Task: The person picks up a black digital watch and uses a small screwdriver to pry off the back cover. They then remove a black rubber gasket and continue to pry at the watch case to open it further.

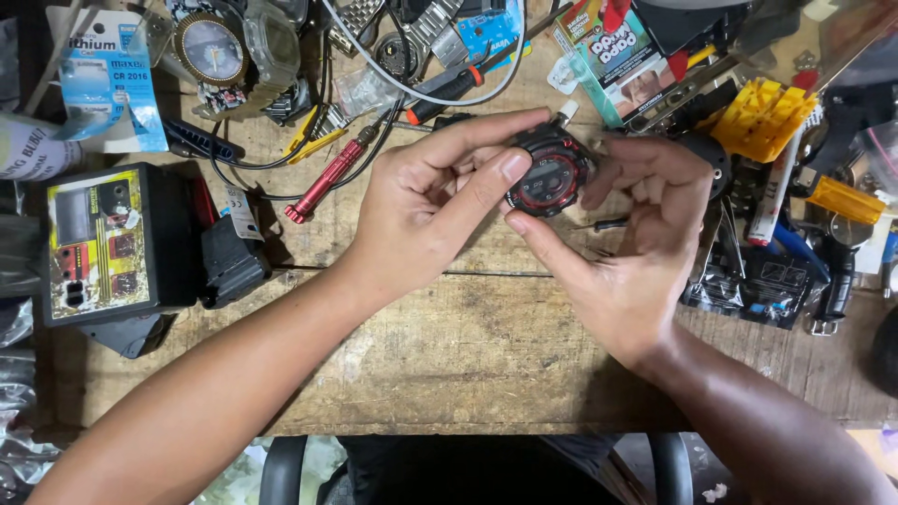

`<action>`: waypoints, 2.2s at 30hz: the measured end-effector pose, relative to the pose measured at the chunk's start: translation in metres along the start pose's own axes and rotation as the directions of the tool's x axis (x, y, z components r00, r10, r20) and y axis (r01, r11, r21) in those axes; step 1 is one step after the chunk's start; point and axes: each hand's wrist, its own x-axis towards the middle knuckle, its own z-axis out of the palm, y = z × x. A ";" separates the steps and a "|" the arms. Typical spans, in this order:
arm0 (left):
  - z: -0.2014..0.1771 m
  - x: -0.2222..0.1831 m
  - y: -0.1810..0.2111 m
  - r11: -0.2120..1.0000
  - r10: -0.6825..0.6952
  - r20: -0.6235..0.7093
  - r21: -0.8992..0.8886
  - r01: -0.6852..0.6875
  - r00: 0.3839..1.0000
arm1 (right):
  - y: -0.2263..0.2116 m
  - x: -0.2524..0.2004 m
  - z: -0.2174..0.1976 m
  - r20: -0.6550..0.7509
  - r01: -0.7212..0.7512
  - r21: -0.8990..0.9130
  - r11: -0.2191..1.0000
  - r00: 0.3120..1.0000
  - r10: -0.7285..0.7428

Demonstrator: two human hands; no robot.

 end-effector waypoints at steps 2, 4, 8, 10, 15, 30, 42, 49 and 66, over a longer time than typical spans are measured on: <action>0.000 0.000 -0.001 1.000 -0.002 -0.006 -0.002 0.002 1.000 | -0.001 0.000 0.000 0.005 -0.017 -0.014 1.000 1.000 0.017; 0.000 0.000 0.000 1.000 -0.004 -0.003 -0.001 0.004 1.000 | 0.000 0.001 -0.001 0.018 0.000 -0.038 0.999 1.000 0.000; -0.001 0.000 0.000 1.000 0.005 0.002 0.009 -0.005 1.000 | 0.002 0.003 -0.003 0.049 0.041 -0.107 0.993 0.998 -0.036; -0.002 0.000 0.000 1.000 0.002 0.007 0.007 -0.002 1.000 | 0.000 0.003 -0.003 0.049 0.025 -0.108 0.994 0.999 -0.020; -0.002 0.000 -0.002 1.000 -0.014 0.008 -0.002 0.014 1.000 | 0.000 0.003 -0.002 0.054 0.025 -0.080 0.996 0.998 -0.021; -0.002 0.000 -0.003 1.000 -0.002 0.025 -0.003 0.003 1.000 | -0.003 0.002 -0.002 0.048 0.010 -0.087 0.996 0.999 -0.006; -0.003 0.001 -0.005 1.000 0.002 0.035 -0.018 -0.002 0.999 | -0.002 0.003 -0.003 0.062 0.023 -0.081 0.996 0.998 -0.018; -0.003 0.001 -0.004 1.000 -0.020 0.041 -0.013 0.021 0.999 | -0.001 0.004 -0.003 0.084 0.043 -0.100 0.994 0.996 -0.034; -0.004 0.001 -0.003 0.998 -0.055 0.040 0.041 0.053 0.998 | -0.001 0.004 -0.003 0.090 -0.050 -0.057 0.997 0.994 0.055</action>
